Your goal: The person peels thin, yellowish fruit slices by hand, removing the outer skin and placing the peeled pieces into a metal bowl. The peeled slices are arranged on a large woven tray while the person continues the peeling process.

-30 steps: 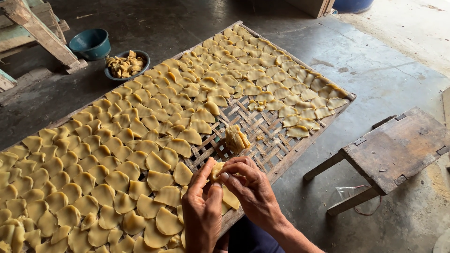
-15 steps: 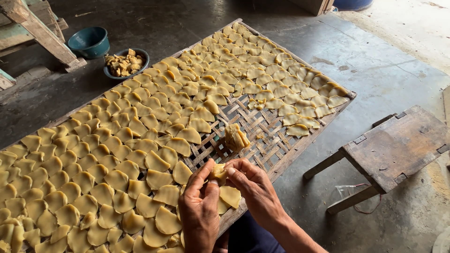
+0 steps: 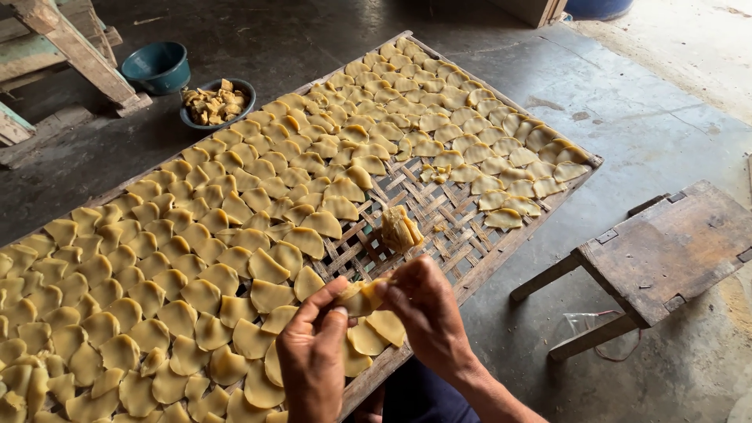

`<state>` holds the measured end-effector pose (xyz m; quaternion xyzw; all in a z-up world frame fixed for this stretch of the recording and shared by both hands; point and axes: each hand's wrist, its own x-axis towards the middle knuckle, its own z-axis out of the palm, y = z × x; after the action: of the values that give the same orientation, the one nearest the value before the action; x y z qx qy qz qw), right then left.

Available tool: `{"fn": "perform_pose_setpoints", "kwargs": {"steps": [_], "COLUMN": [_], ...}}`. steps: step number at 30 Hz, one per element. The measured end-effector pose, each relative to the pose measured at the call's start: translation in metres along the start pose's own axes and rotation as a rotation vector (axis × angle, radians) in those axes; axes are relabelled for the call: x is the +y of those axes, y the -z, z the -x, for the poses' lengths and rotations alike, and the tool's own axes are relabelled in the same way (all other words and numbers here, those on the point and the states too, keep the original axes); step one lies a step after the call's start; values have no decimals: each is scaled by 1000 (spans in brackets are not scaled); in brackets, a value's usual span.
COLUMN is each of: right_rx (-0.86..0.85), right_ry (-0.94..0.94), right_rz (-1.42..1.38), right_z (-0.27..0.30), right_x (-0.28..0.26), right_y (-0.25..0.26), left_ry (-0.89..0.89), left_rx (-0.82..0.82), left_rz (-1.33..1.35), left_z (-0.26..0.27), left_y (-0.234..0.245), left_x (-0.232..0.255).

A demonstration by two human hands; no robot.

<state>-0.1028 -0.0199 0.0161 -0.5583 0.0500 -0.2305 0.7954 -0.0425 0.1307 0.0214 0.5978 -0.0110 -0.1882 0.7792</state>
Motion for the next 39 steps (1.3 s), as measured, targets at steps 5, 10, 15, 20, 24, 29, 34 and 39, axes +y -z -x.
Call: {"fn": "perform_pose_setpoints", "kwargs": {"steps": [5,10,15,20,24,29,34,39], "right_rx": [222,271,226,128,-85,-205,-136,-473], "right_ry": [-281,-465,-343,-446,-505,-81,140,-147], "right_rz": [-417,-610,-438,-123,-135,896,1269,468], "right_z": [-12,-30,-68,-100,-109,-112,-99,-65], "right_x": [6,15,34,66,103,114,75,25], "right_y": [6,14,22,14,-5,-15,-35,-54], "left_ry": [25,15,15,-3,25,18,-9,-42], "left_rx": [71,131,268,267,254,219,177,219], "left_rz": [428,665,796,785,816,825,806,618], "left_z": [-13,-23,-26,-26,-24,-19,-14,-14], "left_y": [20,48,73,94,99,98,97,87], "left_x": [-22,-36,-42,-33,-27,-20,-13,-11]}}
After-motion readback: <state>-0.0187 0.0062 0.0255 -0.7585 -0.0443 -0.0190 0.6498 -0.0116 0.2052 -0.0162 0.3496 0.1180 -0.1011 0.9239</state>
